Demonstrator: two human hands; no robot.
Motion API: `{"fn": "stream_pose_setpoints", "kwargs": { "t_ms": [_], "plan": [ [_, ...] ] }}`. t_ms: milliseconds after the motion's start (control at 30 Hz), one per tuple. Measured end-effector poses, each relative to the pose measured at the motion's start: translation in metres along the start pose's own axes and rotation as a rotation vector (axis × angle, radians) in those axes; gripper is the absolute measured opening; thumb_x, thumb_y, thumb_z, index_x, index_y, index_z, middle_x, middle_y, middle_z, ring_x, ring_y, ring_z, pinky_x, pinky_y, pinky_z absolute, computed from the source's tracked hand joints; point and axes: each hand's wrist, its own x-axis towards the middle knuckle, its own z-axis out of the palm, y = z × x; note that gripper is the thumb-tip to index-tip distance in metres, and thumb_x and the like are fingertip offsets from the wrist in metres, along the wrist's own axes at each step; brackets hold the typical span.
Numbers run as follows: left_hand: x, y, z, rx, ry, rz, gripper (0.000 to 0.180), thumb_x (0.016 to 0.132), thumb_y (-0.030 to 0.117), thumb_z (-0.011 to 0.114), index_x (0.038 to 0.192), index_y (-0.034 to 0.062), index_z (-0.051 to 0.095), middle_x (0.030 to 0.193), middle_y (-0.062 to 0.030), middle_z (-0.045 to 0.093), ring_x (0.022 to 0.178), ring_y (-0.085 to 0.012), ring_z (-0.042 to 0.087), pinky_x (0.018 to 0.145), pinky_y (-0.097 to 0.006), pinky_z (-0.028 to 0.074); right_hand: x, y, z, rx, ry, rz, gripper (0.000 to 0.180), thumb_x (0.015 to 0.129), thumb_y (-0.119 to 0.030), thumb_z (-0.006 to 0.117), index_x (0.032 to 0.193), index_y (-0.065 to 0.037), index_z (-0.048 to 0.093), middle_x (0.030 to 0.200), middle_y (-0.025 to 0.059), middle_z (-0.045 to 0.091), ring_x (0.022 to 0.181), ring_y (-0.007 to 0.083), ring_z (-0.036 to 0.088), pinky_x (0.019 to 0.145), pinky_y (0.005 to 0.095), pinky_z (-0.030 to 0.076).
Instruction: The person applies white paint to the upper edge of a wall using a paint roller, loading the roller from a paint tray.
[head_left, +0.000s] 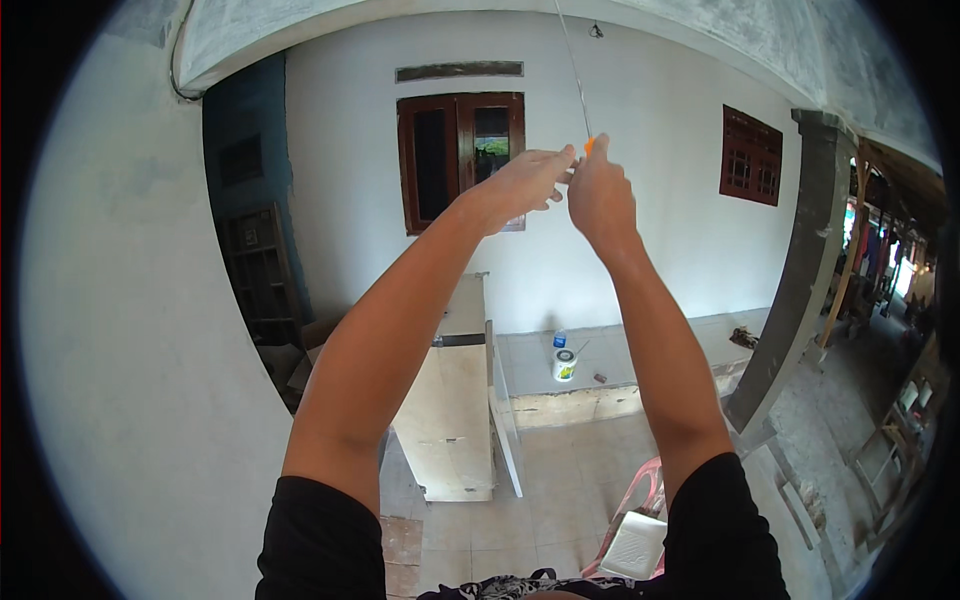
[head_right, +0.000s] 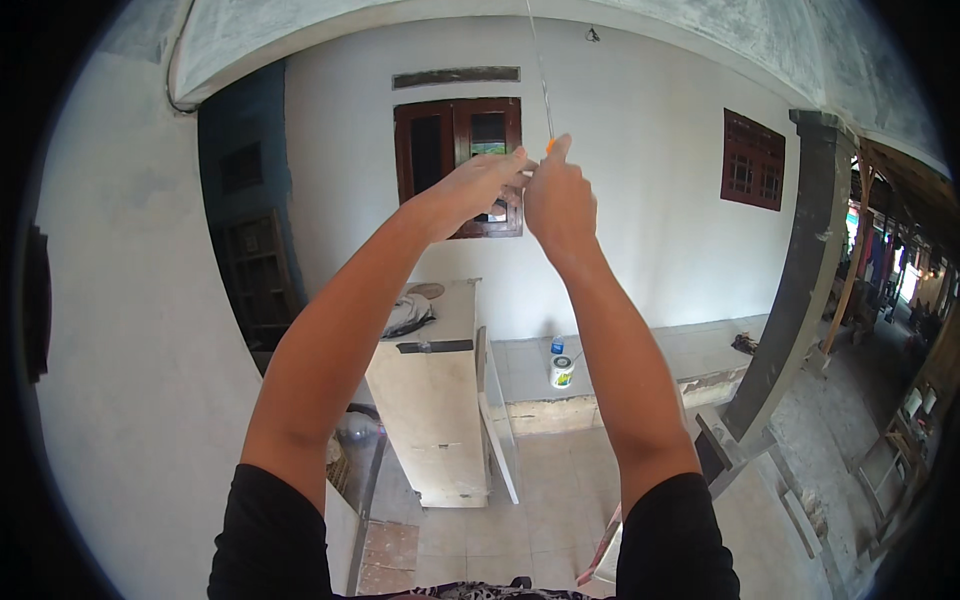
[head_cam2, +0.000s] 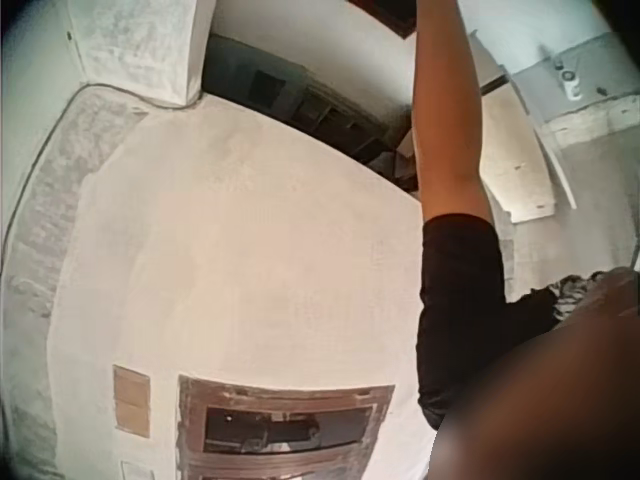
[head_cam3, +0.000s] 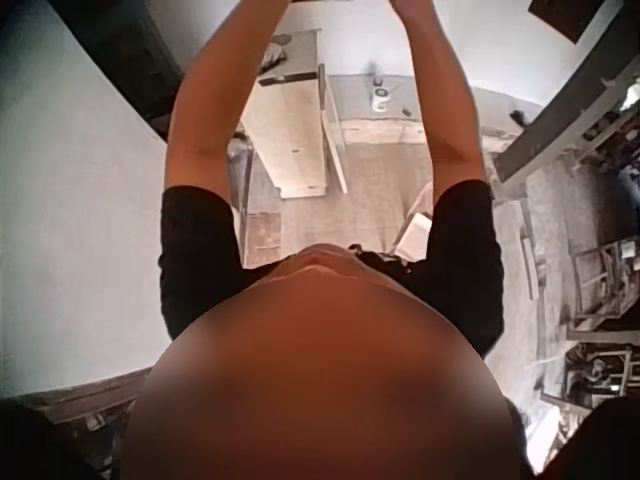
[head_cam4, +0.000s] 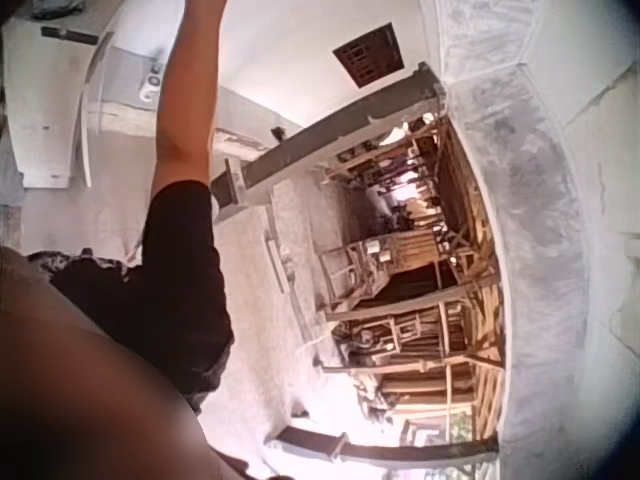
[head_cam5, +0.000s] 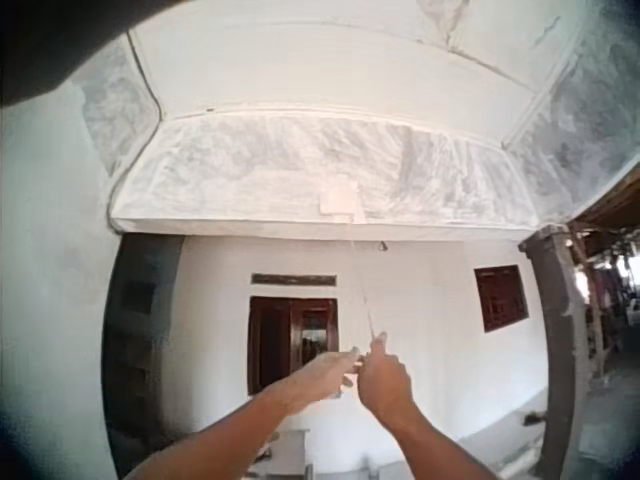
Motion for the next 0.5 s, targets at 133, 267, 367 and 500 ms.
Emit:
{"fn": "stream_pose_setpoints", "kwargs": {
  "t_ms": [133, 267, 367, 500],
  "plan": [
    [-0.006, -0.007, -0.003, 0.040, -0.039, -0.037, 0.067, 0.112, 0.057, 0.034, 0.147, 0.0047, 0.058, 0.145, -0.0126, 0.061, 0.113, -0.0217, 0.056, 0.105, -0.040, 0.046, -0.026, -0.001, -0.003, 0.050, -0.017, 0.007, 0.057, 0.105, -0.018, 0.052, 0.150, 0.013, 0.036, 0.094, 0.0298, 0.074, 0.087, 0.0473, 0.075, 0.076, 0.0522, 0.060],
    [-0.012, -0.002, 0.001, 0.036, -0.074, 0.011, 0.065, 0.112, 0.055, 0.038, 0.149, 0.0050, 0.056, 0.145, -0.0122, 0.062, 0.110, -0.0209, 0.058, 0.100, -0.038, 0.049, -0.036, 0.002, -0.006, 0.119, 0.064, -0.045, 0.053, 0.105, -0.014, 0.049, 0.148, 0.016, 0.038, 0.091, 0.0289, 0.074, 0.083, 0.0459, 0.075, 0.072, 0.0509, 0.060],
    [-0.021, 0.003, 0.004, 0.002, -0.081, 0.035, 0.064, 0.112, 0.053, 0.041, 0.154, 0.0053, 0.051, 0.148, -0.0119, 0.059, 0.111, -0.0212, 0.058, 0.100, -0.038, 0.049, -0.038, -0.009, -0.015, 0.142, 0.095, -0.012, 0.050, 0.106, -0.014, 0.047, 0.145, 0.017, 0.042, 0.087, 0.0280, 0.074, 0.082, 0.0439, 0.075, 0.071, 0.0503, 0.060],
    [-0.020, 0.005, 0.000, -0.022, -0.110, 0.095, 0.066, 0.111, 0.052, 0.043, 0.158, 0.0051, 0.045, 0.149, -0.0114, 0.057, 0.112, -0.0218, 0.059, 0.101, -0.038, 0.049, -0.023, -0.021, -0.021, 0.097, 0.093, 0.035, 0.052, 0.105, -0.016, 0.050, 0.143, 0.019, 0.042, 0.085, 0.0264, 0.073, 0.080, 0.0411, 0.076, 0.069, 0.0481, 0.060]
  ]
}}
